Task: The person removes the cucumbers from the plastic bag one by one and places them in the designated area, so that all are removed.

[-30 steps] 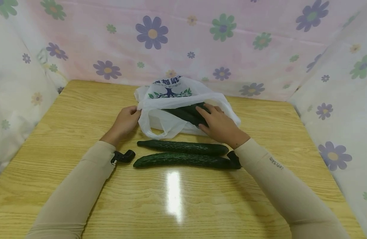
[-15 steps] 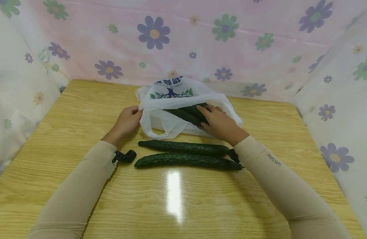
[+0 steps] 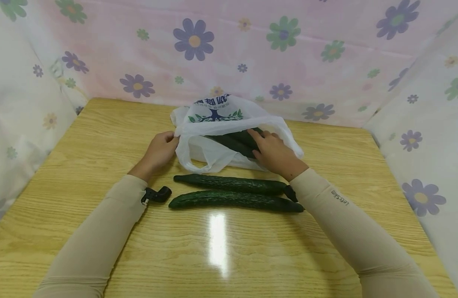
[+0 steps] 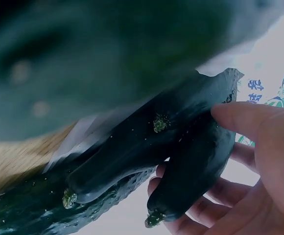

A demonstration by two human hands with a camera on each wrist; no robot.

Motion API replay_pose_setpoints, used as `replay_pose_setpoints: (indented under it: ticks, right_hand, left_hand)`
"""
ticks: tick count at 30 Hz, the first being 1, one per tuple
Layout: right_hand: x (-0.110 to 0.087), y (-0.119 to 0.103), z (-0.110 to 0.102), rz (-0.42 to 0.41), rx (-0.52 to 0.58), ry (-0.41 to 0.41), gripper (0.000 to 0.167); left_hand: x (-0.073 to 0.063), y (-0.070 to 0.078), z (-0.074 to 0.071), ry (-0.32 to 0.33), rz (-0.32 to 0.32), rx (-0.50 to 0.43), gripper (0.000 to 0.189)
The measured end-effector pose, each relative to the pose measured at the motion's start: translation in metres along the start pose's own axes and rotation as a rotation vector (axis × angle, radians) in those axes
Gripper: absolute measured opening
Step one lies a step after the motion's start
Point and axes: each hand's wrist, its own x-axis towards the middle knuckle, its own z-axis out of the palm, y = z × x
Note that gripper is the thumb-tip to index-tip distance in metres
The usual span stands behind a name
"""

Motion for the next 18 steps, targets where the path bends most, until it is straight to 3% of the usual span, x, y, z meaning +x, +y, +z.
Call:
replay_pose_setpoints:
  ticks: [10, 18]
  right_hand:
    - [0.0003, -0.0017, -0.0006, 0.041, 0.009, -0.002, 0.059]
    - [-0.0029, -0.0069, -0.0042, -0.001, 0.013, 0.09, 0.05]
  left_hand:
    - [0.0014, -0.0003, 0.0009, 0.006, 0.0, -0.001, 0.041]
    - [0.0009, -0.0011, 0.0005, 0.009, -0.004, -0.001, 0.04]
